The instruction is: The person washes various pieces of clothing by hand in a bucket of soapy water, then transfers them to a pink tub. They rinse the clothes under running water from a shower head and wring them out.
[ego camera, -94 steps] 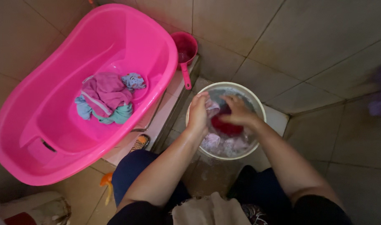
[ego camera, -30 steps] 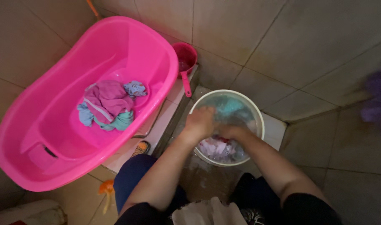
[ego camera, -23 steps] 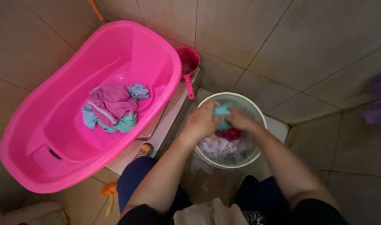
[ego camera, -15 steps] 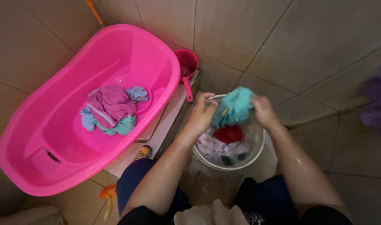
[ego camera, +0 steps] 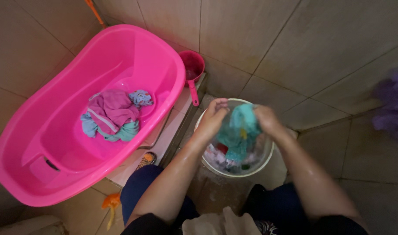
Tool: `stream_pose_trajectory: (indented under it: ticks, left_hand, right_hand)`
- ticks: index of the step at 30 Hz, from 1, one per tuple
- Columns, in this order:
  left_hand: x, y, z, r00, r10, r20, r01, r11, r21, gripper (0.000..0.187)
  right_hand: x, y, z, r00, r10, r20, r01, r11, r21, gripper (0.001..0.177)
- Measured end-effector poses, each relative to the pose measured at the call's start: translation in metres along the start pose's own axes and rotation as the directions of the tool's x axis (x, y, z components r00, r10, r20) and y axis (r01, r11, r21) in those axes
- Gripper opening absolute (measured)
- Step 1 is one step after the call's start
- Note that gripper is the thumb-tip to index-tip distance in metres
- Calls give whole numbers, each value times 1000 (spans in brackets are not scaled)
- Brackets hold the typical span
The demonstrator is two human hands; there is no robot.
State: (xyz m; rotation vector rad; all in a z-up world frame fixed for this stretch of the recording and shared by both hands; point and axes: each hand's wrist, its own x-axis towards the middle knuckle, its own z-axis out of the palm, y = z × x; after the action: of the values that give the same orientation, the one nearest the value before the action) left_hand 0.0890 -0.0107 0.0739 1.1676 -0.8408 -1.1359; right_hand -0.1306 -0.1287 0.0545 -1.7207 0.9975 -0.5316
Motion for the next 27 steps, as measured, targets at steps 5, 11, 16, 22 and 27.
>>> stream_pose_trajectory:
  ticks: [5, 11, 16, 22, 27]
  left_hand:
    - [2, -6, 0, 998, 56, 15, -55, 997, -55, 37]
    - [-8, 16, -1, 1000, 22, 8, -22, 1000, -16, 37]
    - [-12, 16, -5, 1000, 2, 3, -2, 999, -39, 36]
    - [-3, -14, -10, 903, -409, -133, 363, 890, -275, 42]
    - [-24, -31, 18, 791, -610, 41, 498, 604, -622, 56]
  right_hand:
    - [-25, -42, 81, 858, 465, 217, -295, 793, -533, 63]
    - [-26, 2, 122, 887, 375, 271, -36, 639, -769, 62]
    - [18, 91, 118, 862, 368, 348, 140, 487, -862, 35]
    - [15, 26, 85, 993, 113, -37, -117, 869, -482, 40]
    - [-17, -52, 45, 969, 0, -249, -13, 999, -50, 42]
